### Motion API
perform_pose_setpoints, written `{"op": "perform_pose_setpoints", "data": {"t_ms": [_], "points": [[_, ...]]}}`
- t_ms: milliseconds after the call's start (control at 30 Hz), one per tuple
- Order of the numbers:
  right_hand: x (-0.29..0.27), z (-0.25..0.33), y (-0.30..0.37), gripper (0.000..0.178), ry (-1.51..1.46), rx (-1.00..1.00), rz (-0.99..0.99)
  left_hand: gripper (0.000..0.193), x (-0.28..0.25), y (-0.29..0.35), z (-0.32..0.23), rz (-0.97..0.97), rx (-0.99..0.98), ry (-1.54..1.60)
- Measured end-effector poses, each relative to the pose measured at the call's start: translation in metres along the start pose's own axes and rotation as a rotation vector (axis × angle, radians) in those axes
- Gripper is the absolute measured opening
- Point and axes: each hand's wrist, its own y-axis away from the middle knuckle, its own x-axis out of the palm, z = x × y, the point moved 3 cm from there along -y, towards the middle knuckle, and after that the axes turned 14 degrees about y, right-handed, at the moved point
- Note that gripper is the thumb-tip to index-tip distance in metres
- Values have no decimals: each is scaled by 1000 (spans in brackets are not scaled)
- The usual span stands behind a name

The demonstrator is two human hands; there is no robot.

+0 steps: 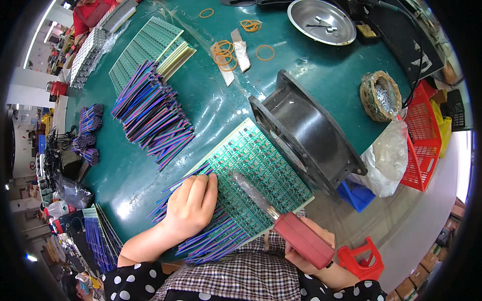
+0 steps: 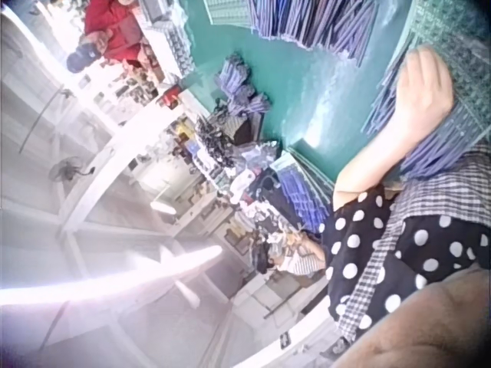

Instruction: The person assembles electronics by taking wire bundles from a stack, positioning them onto a circuit board, and soldering them in place using a soldering iron.

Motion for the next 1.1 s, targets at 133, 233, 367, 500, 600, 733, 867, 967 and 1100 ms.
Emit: {"op": "perform_pose_setpoints", "data": {"t_ms": [133, 233, 367, 500, 600, 733, 867, 967, 1100], "points": [[1, -1, -1, 50, -43, -9, -43, 25, 1, 3, 1, -16, -28, 58], [1, 4, -9, 60, -370, -2, -5, 28, 1, 5, 4, -54, -33, 105], [-7, 16, -27, 72, -225, -229, -16, 27, 1, 5, 3, -72, -25, 118], [-8, 21, -30, 73, 27, -414, -81, 30, 2, 5, 2, -91, -70, 180], [-10, 23, -30, 71, 59, -466, -133, 28, 1, 5, 4, -72, -41, 146], [-2, 9, -16, 64, -269, -211, -4, 26, 0, 4, 3, -46, -11, 112], [1, 6, -9, 51, -254, 39, 42, 31, 3, 6, 2, -89, -43, 148], [4, 3, -6, 47, -145, 33, 27, 32, 2, 7, 0, -83, -46, 144], [3, -1, -3, 49, -129, 33, 30, 31, -14, -1, 4, -5, -219, 335]]}}
